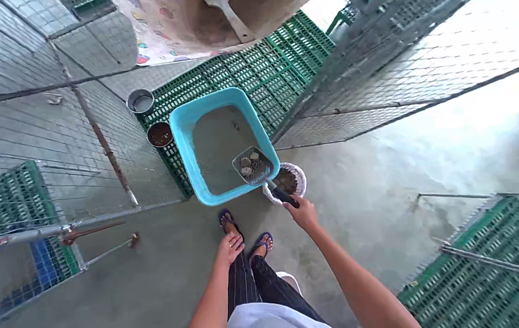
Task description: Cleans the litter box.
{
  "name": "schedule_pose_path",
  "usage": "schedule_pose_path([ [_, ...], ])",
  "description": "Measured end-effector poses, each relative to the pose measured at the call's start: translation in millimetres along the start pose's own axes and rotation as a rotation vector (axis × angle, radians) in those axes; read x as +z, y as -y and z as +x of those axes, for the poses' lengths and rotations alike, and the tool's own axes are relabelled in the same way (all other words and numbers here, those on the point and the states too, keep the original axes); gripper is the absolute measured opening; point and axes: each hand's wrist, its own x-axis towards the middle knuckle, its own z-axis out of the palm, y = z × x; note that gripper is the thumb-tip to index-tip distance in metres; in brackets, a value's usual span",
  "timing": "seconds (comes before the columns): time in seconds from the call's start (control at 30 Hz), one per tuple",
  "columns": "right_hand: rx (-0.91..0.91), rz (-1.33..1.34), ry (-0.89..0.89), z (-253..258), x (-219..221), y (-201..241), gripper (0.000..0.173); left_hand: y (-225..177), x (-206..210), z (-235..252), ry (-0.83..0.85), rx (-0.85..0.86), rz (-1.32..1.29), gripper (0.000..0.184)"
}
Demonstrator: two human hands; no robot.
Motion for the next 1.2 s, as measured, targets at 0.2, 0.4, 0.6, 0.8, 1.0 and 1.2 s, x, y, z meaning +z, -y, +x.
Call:
schedule_pose_path([
  [0.2, 0.087, 0.111, -0.166, -39.5, -30.8, -67.8, 0.039, -37.2, 41.8, 0.9, 0.014, 0.064, -0.055, 0.048],
  [0.4, 0.238, 0.139, -0.228, -27.1, -36.9, -110.5, 0.038, -67.7, 73.0, -4.0, 0.026, 0.07, -0.139, 0.057],
  [0.6, 0.611, -0.073, -0.05, 6.8, -27.1, -153.2, 0.039, -96.1, 98.2, 17.0, -0.038, 0.101, -0.326, 0.068],
  [0.8, 0.354, 0.149, -0.291, -41.4, -33.6, -68.4, 0.037, -103.1, 114.4, 49.6, -0.085, 0.092, -0.483, 0.044],
  [1.0, 0.168, 0.097, 0.013, 51.1, 5.8, 41.8, 0.042, -77.9, 103.3, 81.1, -0.089, 0.076, -0.534, 0.046],
  [1.2, 0.007, 0.051, -0.085, 135.8, 11.3, 96.5, 0.041, -42.3, 93.9, 149.2, -0.013, 0.082, -0.627, 0.041],
])
